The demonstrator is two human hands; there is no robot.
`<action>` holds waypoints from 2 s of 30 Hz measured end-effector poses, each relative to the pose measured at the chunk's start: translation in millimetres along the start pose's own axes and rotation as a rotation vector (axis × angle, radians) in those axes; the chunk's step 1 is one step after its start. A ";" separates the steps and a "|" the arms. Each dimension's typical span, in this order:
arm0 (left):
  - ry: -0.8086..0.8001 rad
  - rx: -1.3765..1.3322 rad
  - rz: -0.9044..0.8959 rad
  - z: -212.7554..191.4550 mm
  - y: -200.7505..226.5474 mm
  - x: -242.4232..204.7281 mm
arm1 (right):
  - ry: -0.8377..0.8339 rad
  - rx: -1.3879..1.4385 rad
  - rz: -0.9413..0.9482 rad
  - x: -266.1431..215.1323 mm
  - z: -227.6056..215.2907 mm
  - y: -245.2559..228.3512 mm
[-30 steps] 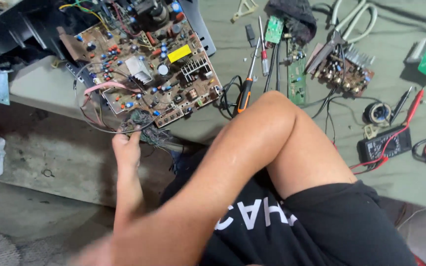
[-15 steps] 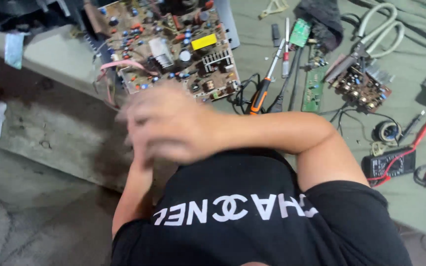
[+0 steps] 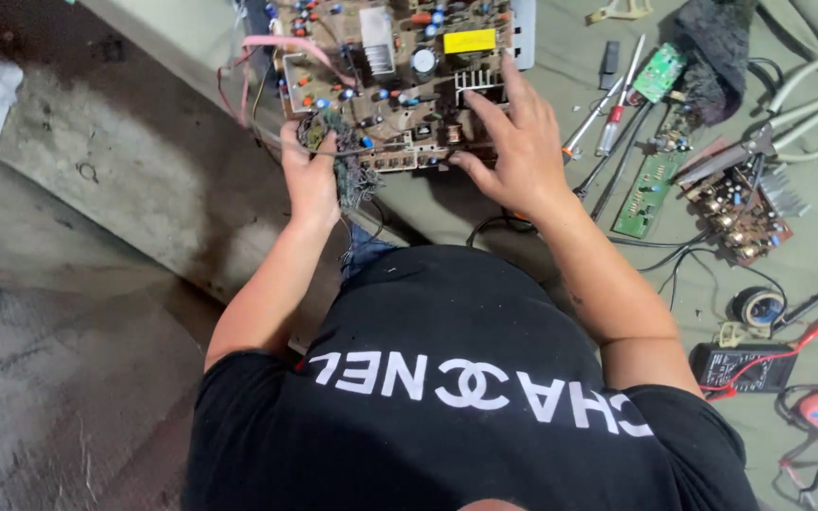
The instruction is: Assembling a monitor by installing circuit boards into the plastic housing and securing them with a screwdriver.
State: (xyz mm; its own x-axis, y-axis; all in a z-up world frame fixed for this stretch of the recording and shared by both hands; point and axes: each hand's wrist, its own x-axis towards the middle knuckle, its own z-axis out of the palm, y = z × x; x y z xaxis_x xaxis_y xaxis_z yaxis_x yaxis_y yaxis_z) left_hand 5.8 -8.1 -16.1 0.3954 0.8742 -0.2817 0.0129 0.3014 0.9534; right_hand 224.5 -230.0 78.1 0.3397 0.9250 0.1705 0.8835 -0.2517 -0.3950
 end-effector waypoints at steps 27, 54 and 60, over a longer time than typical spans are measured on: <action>-0.231 0.431 -0.133 -25.6 21.9 -27.3 | 0.084 -0.001 -0.008 -0.2 10.7 -1.2; -0.346 0.750 0.663 -25.7 48.7 -12.5 | 0.055 0.010 -0.001 -2.8 8.6 -6.6; -0.315 0.636 0.530 -23.3 53.0 -12.2 | 0.047 0.001 0.040 -6.7 13.2 -2.8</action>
State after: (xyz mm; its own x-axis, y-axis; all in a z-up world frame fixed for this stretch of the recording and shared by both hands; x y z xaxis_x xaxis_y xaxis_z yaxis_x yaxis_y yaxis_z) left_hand -19.7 6.1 35.3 0.7278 0.6651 0.1673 0.2273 -0.4640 0.8561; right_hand 215.5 -231.7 66.1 0.3899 0.8996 0.1968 0.8685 -0.2882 -0.4033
